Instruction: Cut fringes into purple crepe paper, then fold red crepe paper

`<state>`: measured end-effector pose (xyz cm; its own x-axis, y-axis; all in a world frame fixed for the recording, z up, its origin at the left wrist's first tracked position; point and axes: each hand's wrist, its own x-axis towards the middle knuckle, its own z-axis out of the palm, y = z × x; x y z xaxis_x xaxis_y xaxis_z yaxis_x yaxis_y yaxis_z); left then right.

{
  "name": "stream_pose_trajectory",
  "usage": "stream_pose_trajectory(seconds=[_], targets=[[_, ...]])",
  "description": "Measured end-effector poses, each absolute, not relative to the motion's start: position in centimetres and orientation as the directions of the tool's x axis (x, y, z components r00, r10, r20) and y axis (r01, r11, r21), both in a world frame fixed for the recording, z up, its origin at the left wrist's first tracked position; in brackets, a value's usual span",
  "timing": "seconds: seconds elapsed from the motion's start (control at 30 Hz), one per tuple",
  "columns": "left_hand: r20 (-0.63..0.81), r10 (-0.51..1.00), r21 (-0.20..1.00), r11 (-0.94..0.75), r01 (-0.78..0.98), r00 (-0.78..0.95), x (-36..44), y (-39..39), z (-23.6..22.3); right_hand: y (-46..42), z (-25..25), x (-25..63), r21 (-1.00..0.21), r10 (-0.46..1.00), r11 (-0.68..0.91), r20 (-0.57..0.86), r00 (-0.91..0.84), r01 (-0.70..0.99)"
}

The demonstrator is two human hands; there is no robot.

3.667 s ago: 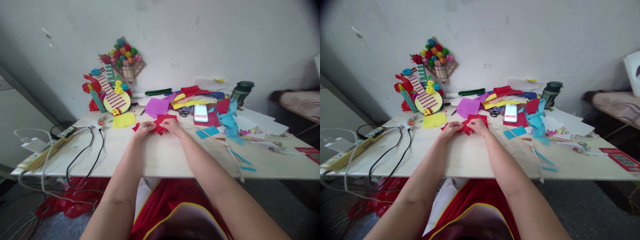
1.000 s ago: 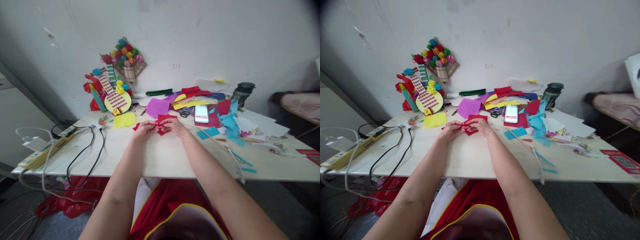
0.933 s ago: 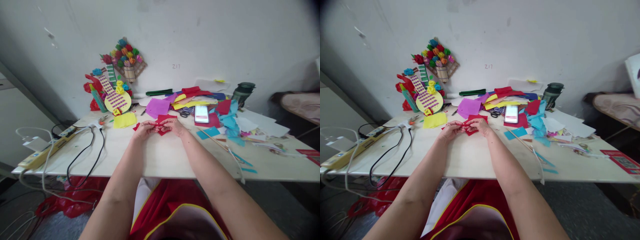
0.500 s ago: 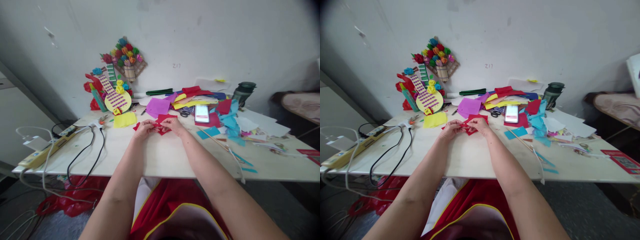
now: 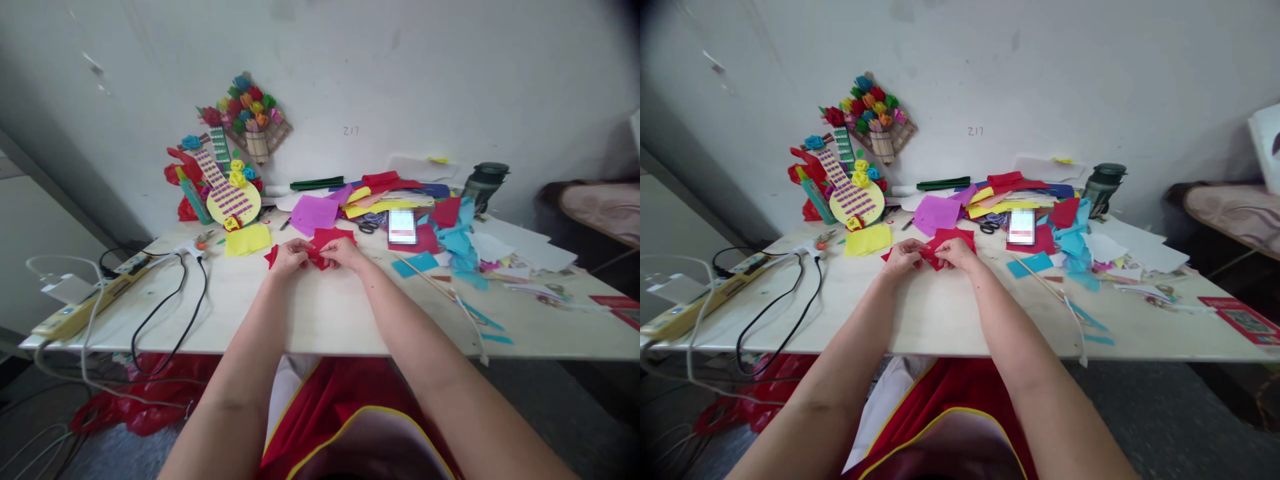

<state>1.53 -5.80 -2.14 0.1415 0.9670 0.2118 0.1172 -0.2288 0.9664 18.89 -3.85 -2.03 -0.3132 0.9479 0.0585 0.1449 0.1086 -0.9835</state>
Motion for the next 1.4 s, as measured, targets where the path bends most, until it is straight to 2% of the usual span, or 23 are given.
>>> stream_pose_trajectory(seconds=[0.07,0.2,0.27,0.4,0.57,0.97,1.4], targets=[[0.231,0.964,0.965,-0.244,0.096,0.130,1.5,-5.7,-2.2,-3.8,-2.0,18.9,-0.982,0.955,0.114,0.065,-0.291,0.154],[0.188,0.980,0.959,-0.168,-0.229,0.070,1.3,-5.3,-2.1,-3.8,-1.9,18.9,-0.991,0.957,0.118,0.099,-0.272,0.055],[0.157,0.984,0.937,-0.124,-0.327,0.078,1.5,-5.2,-2.3,-4.0,-1.8,18.8,-0.995,0.960,0.101,0.098,-0.262,-0.003],[0.156,0.974,0.966,-0.116,-0.230,0.164,2.2,-5.2,-2.9,-4.5,-1.6,18.5,-0.996,0.965,0.072,0.085,-0.248,-0.060],[0.178,0.976,0.981,-0.166,-0.102,0.123,2.6,-5.0,-3.5,-4.5,-1.9,17.8,-0.989,0.958,0.104,0.127,-0.257,-0.101],[0.120,0.992,0.915,-0.095,-0.392,0.040,2.6,-5.3,-2.7,-4.7,-1.9,16.9,-0.984,0.961,0.167,0.177,-0.214,-0.063],[0.042,0.999,0.880,-0.032,-0.474,0.010,2.4,-5.3,-2.0,-4.6,-2.0,17.2,-0.983,0.967,0.176,0.182,-0.180,-0.049]])
